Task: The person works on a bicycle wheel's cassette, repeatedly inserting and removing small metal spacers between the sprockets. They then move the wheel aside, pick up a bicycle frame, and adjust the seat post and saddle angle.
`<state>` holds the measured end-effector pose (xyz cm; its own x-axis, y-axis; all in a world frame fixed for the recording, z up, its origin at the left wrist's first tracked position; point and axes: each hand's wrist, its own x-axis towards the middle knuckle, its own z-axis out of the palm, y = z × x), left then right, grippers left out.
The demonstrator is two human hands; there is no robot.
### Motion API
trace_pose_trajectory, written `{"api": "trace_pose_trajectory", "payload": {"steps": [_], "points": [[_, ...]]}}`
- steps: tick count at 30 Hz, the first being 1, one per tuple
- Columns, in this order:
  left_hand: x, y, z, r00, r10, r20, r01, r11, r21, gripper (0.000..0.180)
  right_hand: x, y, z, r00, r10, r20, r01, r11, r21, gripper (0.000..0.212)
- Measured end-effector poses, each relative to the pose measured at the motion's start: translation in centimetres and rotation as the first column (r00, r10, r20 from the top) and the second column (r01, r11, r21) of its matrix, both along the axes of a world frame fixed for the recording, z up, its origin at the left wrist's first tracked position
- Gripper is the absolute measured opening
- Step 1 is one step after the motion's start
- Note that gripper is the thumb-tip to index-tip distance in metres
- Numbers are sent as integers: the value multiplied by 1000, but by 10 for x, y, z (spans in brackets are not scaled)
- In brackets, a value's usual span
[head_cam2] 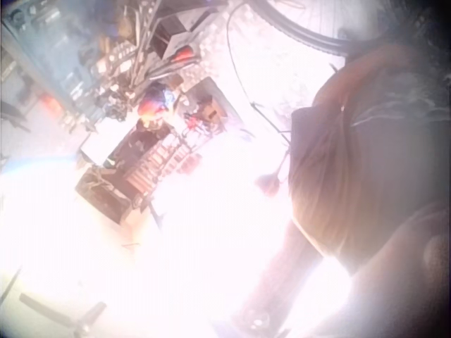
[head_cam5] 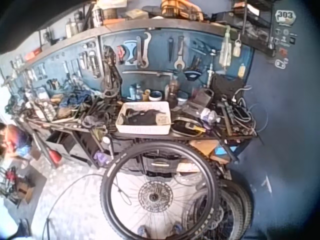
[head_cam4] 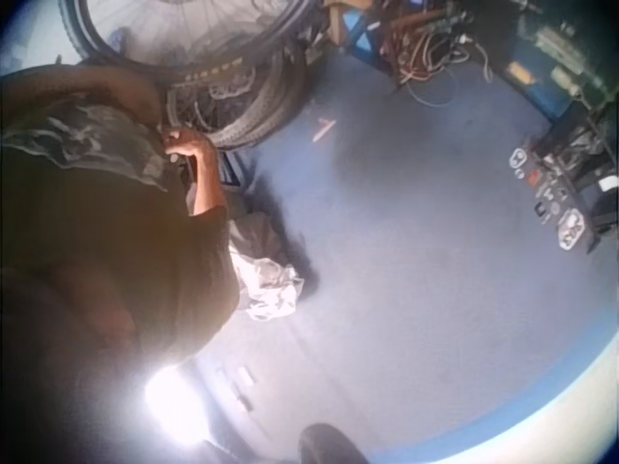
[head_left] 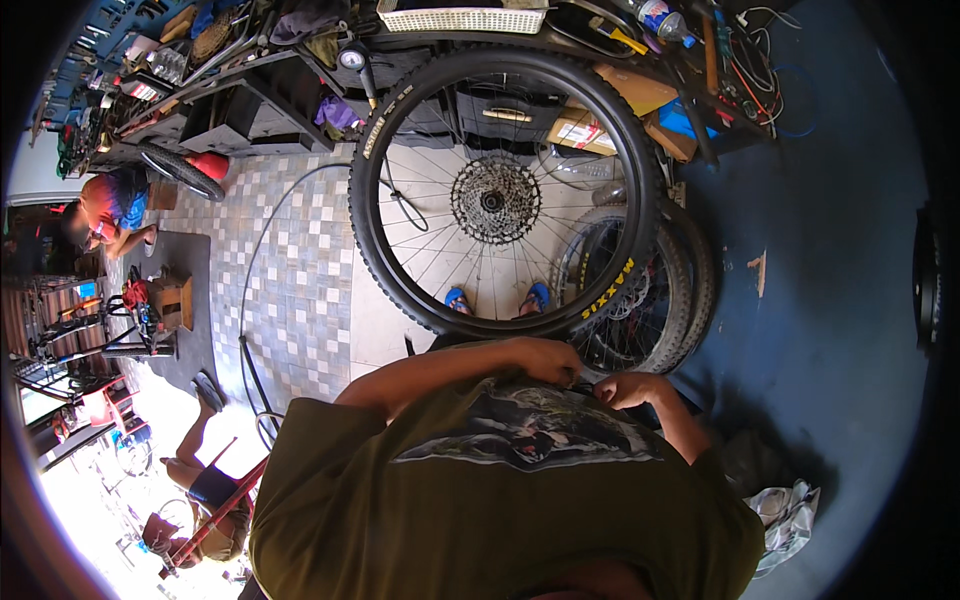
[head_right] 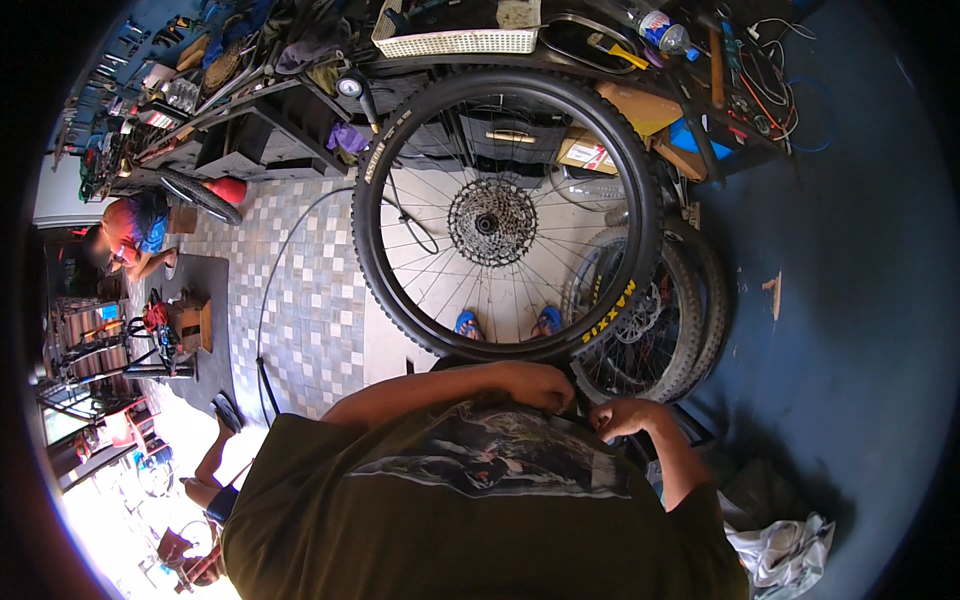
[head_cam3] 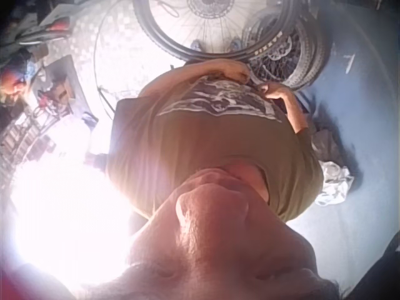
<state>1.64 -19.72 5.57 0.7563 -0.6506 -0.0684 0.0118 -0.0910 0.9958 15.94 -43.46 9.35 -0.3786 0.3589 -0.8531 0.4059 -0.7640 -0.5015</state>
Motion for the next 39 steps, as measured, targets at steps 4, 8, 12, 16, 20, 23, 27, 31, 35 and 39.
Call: {"api": "trace_pose_trajectory", "payload": {"steps": [4, 8, 12, 16, 20, 23, 27, 31, 35, 39], "points": [[10, -9, -8, 1000, 8, 20, -10, 996, 84, 20, -8, -31, -21, 998, -55, -40, 56, 998, 8, 40], [0, 39, -34, 861, 506, -52, -506, 862, 13, 26, 27, 18, -24, 913, -408, -6, 407, 908, 98, 41], [-2, 121, -36, 503, 747, -435, -752, 626, 207, 41, 34, 121, -42, 669, -732, 132, 527, 592, 610, 37], [-3, 171, -3, 345, 712, -612, -915, 401, -50, 49, 30, 234, -30, 632, -772, -67, 581, 415, 700, 32], [-9, 184, 23, 331, 717, -614, -942, 289, -171, 53, 28, 291, -9, 634, -746, -203, 668, 397, 629, 27], [-14, 191, 42, 355, 652, -670, -934, 215, -285, 54, 26, 305, 8, 643, -723, -250, 672, 377, 638, 24], [-18, 196, 64, 384, 641, -665, -904, 112, -413, 54, 23, 310, 21, 559, -754, -344, 755, 291, 588, 23], [-18, 200, 68, 329, 668, -668, -912, 39, -409, 38, 24, 310, 40, 516, -767, -383, 783, 240, 574, 21], [-16, 203, 61, 348, 672, -654, -899, 41, -436, 33, 26, 309, 45, 523, -771, -362, 769, 245, 591, 21], [-14, 205, 63, 326, 688, -649, -908, 38, -416, 30, 28, 311, 48, 540, -768, -343, 747, 250, 616, 20]]}}
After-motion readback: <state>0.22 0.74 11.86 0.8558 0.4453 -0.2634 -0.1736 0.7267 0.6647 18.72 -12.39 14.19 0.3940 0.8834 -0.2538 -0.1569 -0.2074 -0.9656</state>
